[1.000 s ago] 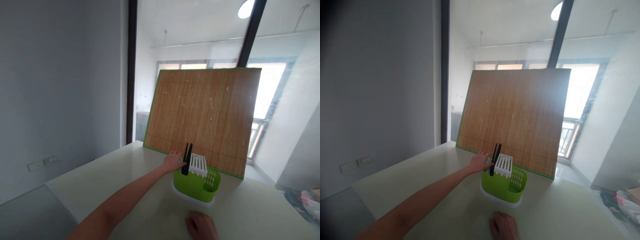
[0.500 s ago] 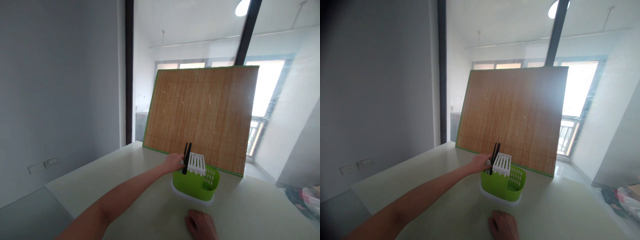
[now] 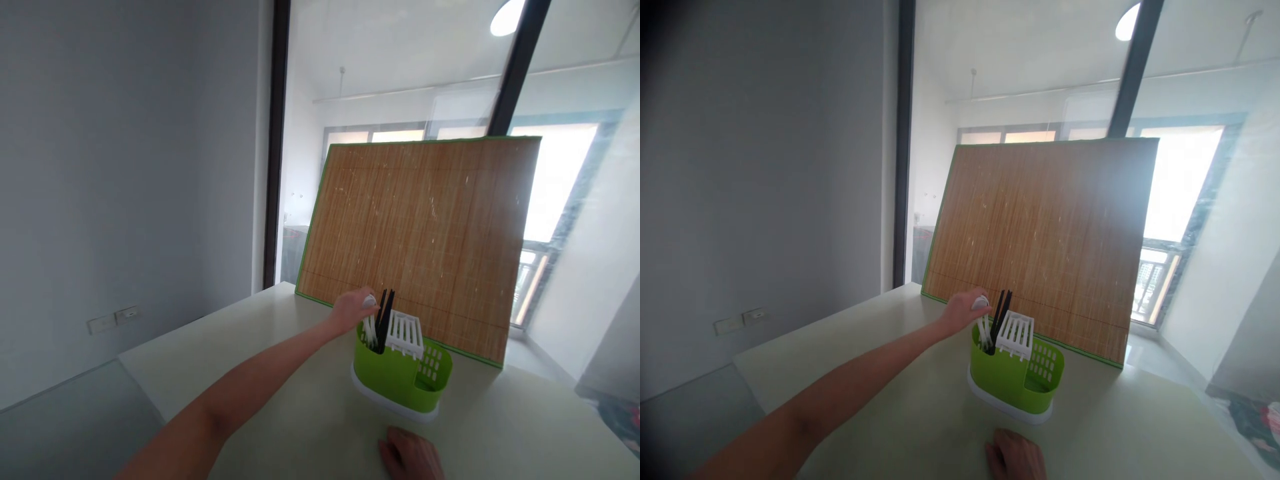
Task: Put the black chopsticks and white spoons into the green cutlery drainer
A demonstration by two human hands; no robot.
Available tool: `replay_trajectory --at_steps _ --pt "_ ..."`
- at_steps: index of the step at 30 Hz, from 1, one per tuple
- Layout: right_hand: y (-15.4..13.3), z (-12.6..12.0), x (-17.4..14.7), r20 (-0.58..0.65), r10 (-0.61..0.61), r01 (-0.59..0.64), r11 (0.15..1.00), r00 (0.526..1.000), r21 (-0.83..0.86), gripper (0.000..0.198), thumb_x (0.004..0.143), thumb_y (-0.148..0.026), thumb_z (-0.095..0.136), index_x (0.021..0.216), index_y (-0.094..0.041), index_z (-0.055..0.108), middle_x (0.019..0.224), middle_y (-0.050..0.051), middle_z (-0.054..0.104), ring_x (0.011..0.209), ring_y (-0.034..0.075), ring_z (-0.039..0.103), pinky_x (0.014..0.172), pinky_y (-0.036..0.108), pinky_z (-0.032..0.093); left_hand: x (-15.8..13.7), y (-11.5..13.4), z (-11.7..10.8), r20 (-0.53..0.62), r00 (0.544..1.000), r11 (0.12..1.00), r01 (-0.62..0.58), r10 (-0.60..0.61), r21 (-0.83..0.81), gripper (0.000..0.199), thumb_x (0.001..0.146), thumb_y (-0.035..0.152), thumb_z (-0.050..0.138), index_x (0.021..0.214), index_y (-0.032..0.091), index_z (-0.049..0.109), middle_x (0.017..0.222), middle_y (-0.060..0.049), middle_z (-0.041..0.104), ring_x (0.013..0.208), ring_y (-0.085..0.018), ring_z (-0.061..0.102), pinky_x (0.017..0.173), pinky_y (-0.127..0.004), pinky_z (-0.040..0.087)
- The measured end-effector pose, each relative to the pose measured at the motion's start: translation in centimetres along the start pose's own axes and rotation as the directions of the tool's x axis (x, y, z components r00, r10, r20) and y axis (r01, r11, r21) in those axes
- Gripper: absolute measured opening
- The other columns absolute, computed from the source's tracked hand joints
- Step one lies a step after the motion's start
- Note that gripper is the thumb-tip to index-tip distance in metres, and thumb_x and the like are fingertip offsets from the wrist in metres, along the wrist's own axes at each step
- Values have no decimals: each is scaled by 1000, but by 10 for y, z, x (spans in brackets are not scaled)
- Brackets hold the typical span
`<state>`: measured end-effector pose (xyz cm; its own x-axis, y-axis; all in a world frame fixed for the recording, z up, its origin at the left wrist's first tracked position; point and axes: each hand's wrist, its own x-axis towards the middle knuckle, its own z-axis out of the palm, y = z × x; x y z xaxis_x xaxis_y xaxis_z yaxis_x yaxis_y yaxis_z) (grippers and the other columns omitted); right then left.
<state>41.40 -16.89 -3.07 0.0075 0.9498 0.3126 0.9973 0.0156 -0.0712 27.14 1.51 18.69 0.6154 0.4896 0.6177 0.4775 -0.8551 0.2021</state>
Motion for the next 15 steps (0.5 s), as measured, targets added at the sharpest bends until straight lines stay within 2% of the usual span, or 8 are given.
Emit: replay_trajectory --at_steps 3,4,6,8,11,15 --pt "-2 -3 -1 3 -12 12 1000 1000 10 23 88 -30 41 68 -24 51 67 -3 65 61 15 63 51 24 30 15 -17 -44 -78 997 999 23 -20 28 39 88 50 43 108 19 53 92 -2 64 81 -17 59 69 -26 43" --pt "-2 -5 -2 2 -17 17 1000 1000 18 23 88 -30 41 68 -24 51 67 -3 65 61 15 63 51 24 31 17 -24 -59 -64 997 997 36 -32 63 41 88 51 41 110 18 52 93 -3 64 83 -18 59 70 -26 42" --pt "-3 -6 -3 -5 -17 17 999 1000 31 24 89 -29 39 69 -24 51 67 -3 65 61 16 63 52 24 32 17 -42 -83 50 996 979 67 -78 191 45 89 51 39 113 14 52 98 -6 63 89 -21 58 74 -28 42" --pt "-3 -5 -4 -5 -20 20 999 1000 40 24 89 -30 39 69 -25 51 67 -3 65 62 16 63 53 24 33 8 -60 -96 196 969 941 82 -153 329 44 87 47 45 113 12 53 101 -9 62 94 -24 57 76 -30 42" --pt "-1 -2 -4 -14 -23 24 999 1000 42 25 89 -31 39 69 -25 51 66 -3 65 60 16 63 51 24 33 -19 -88 -96 354 900 904 91 -254 417 38 71 35 66 103 15 62 100 -11 64 95 -27 58 78 -32 43" --pt "2 1 -3 -48 -24 26 999 999 31 25 88 -33 41 66 -25 52 62 -3 64 56 15 62 49 24 31 -63 -125 -76 536 749 870 109 -389 481 50 50 28 79 98 20 67 101 -10 66 95 -29 59 78 -34 47"
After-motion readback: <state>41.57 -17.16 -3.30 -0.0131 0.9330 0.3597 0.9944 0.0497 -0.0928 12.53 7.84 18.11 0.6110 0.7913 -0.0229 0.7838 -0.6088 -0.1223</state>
